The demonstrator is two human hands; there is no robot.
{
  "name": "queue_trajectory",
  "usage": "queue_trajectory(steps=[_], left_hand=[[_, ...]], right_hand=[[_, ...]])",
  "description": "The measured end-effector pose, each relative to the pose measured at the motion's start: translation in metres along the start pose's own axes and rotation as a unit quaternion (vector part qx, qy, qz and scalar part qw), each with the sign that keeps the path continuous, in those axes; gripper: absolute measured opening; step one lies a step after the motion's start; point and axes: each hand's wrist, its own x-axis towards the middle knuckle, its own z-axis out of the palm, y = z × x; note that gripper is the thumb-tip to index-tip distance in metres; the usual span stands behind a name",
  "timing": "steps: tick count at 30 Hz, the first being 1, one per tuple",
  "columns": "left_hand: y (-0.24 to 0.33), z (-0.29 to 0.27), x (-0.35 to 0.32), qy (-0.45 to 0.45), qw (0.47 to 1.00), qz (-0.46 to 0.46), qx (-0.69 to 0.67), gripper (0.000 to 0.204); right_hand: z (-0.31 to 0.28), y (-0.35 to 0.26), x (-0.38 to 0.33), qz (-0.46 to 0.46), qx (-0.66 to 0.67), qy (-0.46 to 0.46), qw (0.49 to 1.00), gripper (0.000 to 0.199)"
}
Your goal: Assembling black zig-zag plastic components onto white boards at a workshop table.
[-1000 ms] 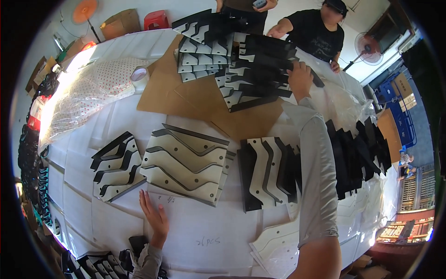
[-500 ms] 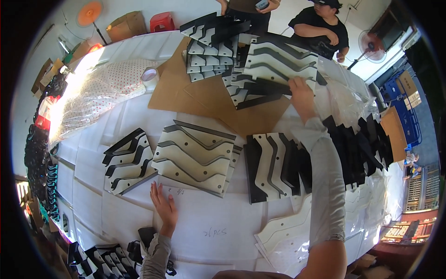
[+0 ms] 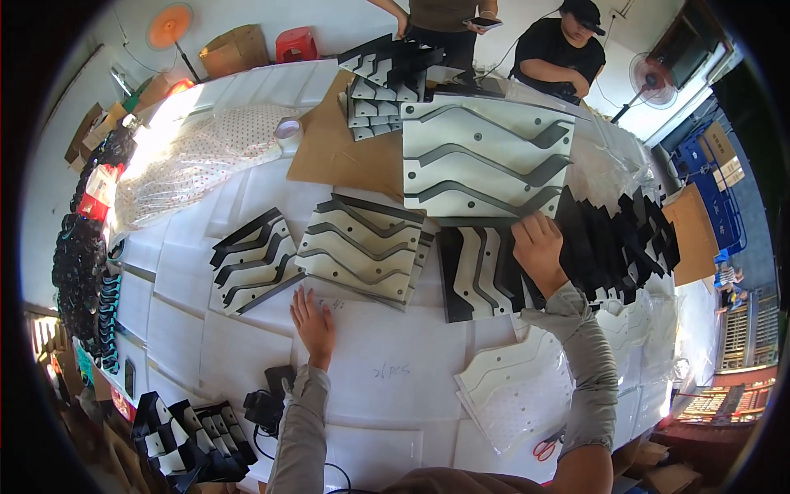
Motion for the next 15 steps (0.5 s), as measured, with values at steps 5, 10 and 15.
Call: queue_trajectory(steps=[5, 10, 15], left_hand=[[0.000, 0.002, -0.001, 0.001, 1.000, -0.001, 0.008, 0.045], [0.001, 0.001, -0.001, 0.006, 1.000, -0.001, 0.002, 0.045], [-0.001, -0.009, -0.001, 0.042, 0.997, -0.003, -0.063, 0.045]], right_hand=[[-0.006, -0.011, 0.004, 0.007, 0.020, -0.004, 1.000, 0.024], [-0.008, -0.017, 0.011, -0.004, 0.037, -0.012, 0.999, 0.027], [-0.007, -0.031, 0.013, -0.003, 0.052, -0.028, 0.998, 0.027]])
